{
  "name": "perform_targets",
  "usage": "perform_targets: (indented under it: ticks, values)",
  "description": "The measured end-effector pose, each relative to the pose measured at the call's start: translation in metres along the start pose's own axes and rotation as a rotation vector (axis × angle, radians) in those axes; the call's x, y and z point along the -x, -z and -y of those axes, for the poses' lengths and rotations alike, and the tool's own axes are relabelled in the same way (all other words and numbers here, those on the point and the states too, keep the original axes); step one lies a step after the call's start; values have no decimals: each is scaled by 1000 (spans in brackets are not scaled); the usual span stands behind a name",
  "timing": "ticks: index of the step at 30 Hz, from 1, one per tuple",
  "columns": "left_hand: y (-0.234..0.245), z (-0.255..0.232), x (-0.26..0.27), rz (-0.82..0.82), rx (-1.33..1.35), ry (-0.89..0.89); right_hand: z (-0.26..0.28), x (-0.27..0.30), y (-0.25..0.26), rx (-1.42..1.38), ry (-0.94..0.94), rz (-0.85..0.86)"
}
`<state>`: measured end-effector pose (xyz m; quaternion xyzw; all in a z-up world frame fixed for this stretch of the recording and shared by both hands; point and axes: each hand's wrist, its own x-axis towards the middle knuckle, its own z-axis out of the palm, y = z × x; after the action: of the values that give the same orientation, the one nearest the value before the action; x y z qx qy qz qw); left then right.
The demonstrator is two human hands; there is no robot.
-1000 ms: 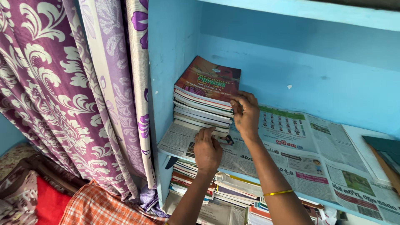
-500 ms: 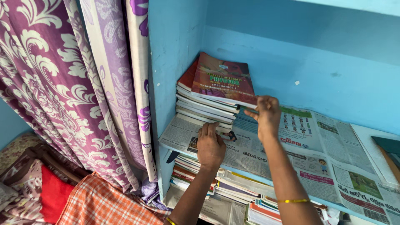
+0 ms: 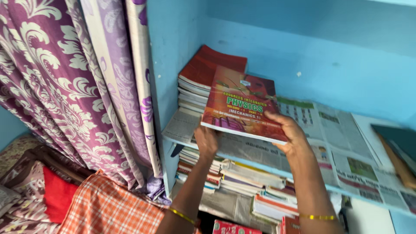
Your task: The person removes books one by one from a cluttered bookshelf and stacks them on a lower surface. The person handles various textbooks and notebooks, placing them in a growing pile.
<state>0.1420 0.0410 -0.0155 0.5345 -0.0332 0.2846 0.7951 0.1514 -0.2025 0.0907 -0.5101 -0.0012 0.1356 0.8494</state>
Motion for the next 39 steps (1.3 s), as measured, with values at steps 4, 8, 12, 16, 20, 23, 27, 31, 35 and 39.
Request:
perform_targets:
  ticks: [4,8,12,16,20,23,27,31,35,39]
  values:
    - [17,-31,-8,207,421,184,3,50,-14,219,128,11]
    - [29,-80,27,379,417,349,-13,86,-1,255,222,42]
    - [19,-95,81,398,94,276,-33,116,13,272,276,11]
    - [13,-108,137,327,15,164,-51,152,29,375,313,-139]
    - [16,-125,191,298,-36,74,-71,187,41,558,463,-144]
    - [18,-136,229,266,-7,66,-81,219,40,658,488,-162]
    - [26,-149,271,250,65,19,-91,260,35,759,509,-137]
    - [36,-159,299,257,75,6,-103,295,32,737,432,-155]
    - [47,-170,324,224,-28,110,-112,331,29,739,473,-153]
    - [64,-179,353,231,-8,121,-126,365,20,709,464,-143]
